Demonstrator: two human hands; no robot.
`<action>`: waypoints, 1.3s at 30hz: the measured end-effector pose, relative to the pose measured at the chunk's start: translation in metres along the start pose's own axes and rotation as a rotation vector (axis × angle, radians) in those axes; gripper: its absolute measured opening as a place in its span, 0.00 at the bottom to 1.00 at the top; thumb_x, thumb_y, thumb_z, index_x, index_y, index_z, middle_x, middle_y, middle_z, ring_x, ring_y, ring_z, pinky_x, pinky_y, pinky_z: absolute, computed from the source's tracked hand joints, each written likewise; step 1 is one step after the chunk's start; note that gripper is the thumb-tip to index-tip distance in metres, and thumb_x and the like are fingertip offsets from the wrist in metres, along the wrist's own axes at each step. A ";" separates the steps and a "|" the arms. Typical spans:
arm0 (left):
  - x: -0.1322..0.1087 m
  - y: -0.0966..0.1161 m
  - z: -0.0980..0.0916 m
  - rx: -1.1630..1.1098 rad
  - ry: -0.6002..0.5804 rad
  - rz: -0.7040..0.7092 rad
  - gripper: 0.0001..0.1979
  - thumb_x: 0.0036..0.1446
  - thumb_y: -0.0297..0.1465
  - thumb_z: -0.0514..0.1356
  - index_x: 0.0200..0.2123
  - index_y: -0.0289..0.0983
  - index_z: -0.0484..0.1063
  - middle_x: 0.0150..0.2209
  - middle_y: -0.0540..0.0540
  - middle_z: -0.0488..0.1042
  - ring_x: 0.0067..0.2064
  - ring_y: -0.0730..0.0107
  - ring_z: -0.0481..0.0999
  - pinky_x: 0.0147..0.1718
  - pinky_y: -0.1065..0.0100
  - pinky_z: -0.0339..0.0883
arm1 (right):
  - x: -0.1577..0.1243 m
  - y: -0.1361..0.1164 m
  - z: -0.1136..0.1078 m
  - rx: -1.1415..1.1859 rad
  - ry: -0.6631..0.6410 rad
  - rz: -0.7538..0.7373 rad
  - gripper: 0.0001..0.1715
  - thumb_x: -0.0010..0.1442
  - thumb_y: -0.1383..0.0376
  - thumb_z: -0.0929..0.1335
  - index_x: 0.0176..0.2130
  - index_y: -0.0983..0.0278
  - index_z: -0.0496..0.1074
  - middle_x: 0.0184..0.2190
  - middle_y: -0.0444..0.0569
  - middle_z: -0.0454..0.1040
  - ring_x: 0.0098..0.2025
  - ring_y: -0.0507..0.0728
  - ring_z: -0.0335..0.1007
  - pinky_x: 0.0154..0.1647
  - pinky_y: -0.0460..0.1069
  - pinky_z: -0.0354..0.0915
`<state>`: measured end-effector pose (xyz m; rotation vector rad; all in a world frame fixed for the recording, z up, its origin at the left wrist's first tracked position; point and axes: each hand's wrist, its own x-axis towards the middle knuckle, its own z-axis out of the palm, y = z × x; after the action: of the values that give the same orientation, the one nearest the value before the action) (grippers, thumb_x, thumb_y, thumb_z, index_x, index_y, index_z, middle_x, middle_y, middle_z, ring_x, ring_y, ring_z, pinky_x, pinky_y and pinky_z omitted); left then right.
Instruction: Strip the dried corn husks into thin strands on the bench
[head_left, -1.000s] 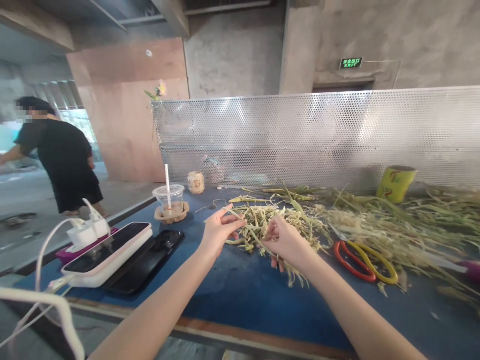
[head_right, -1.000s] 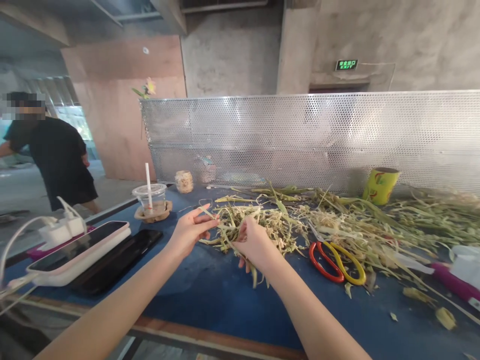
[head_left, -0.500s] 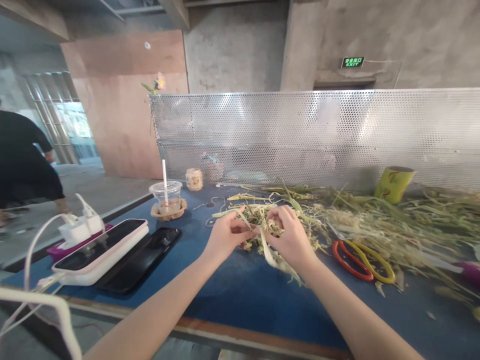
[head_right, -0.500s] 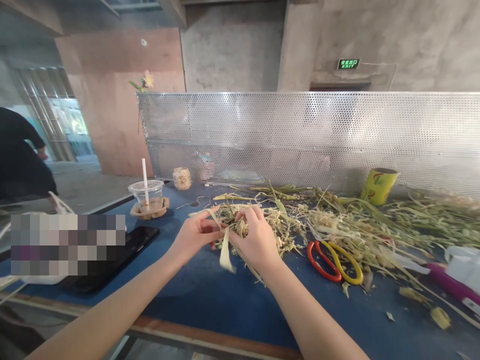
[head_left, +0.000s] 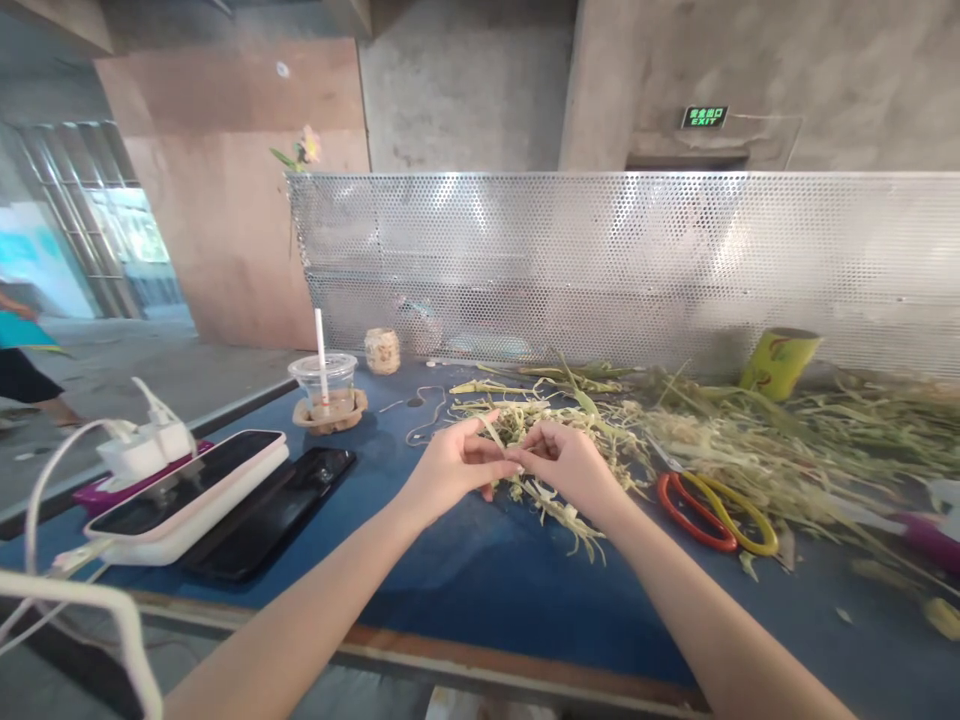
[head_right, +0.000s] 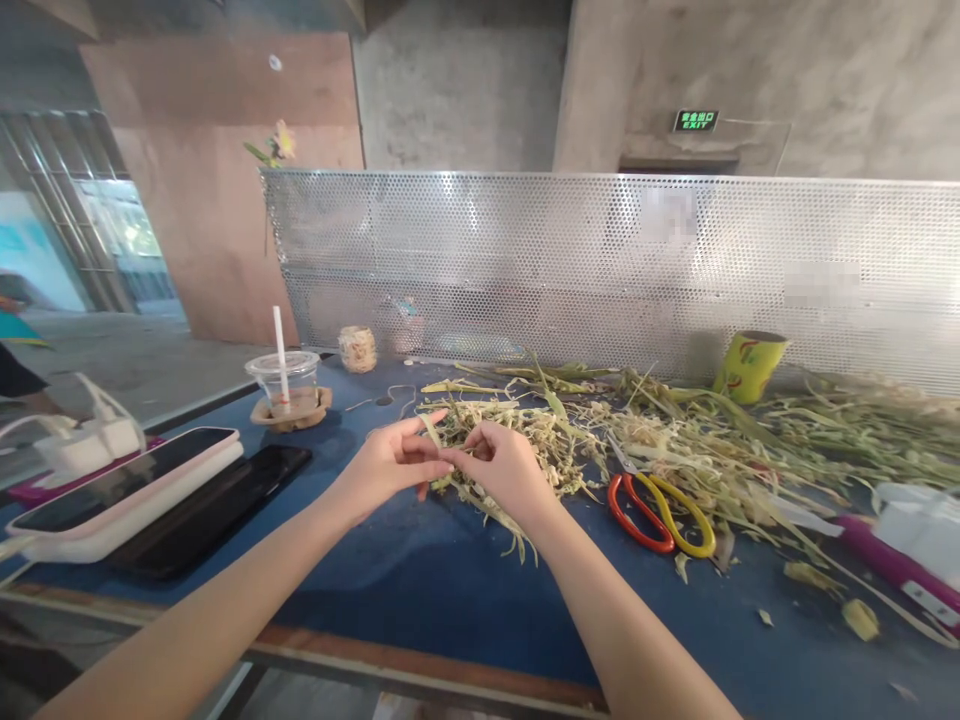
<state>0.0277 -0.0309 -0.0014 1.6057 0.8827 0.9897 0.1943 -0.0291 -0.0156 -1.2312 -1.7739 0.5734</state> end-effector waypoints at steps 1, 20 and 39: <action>0.000 0.000 0.000 0.003 0.012 0.002 0.40 0.43 0.33 0.65 0.58 0.32 0.53 0.27 0.49 0.73 0.19 0.78 0.65 0.21 0.70 0.61 | 0.000 -0.001 -0.001 -0.006 -0.003 0.004 0.17 0.49 0.53 0.67 0.23 0.63 0.63 0.15 0.38 0.57 0.18 0.47 0.51 0.18 0.44 0.49; 0.003 -0.011 0.011 0.086 -0.119 0.076 0.15 0.42 0.32 0.64 0.35 0.35 0.67 0.24 0.50 0.73 0.20 0.75 0.67 0.19 0.72 0.61 | -0.005 -0.018 -0.015 -0.287 -0.131 -0.185 0.02 0.48 0.65 0.68 0.25 0.60 0.70 0.21 0.40 0.68 0.23 0.49 0.60 0.24 0.45 0.54; 0.000 -0.002 0.015 -0.029 -0.175 0.072 0.09 0.52 0.33 0.57 0.29 0.36 0.76 0.25 0.49 0.72 0.19 0.78 0.66 0.17 0.76 0.61 | 0.000 -0.010 -0.019 -0.096 -0.139 -0.017 0.15 0.51 0.57 0.65 0.21 0.63 0.70 0.14 0.43 0.69 0.18 0.49 0.61 0.19 0.45 0.56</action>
<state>0.0418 -0.0356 -0.0060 1.6813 0.6930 0.8921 0.2058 -0.0355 0.0017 -1.2658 -1.9456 0.5820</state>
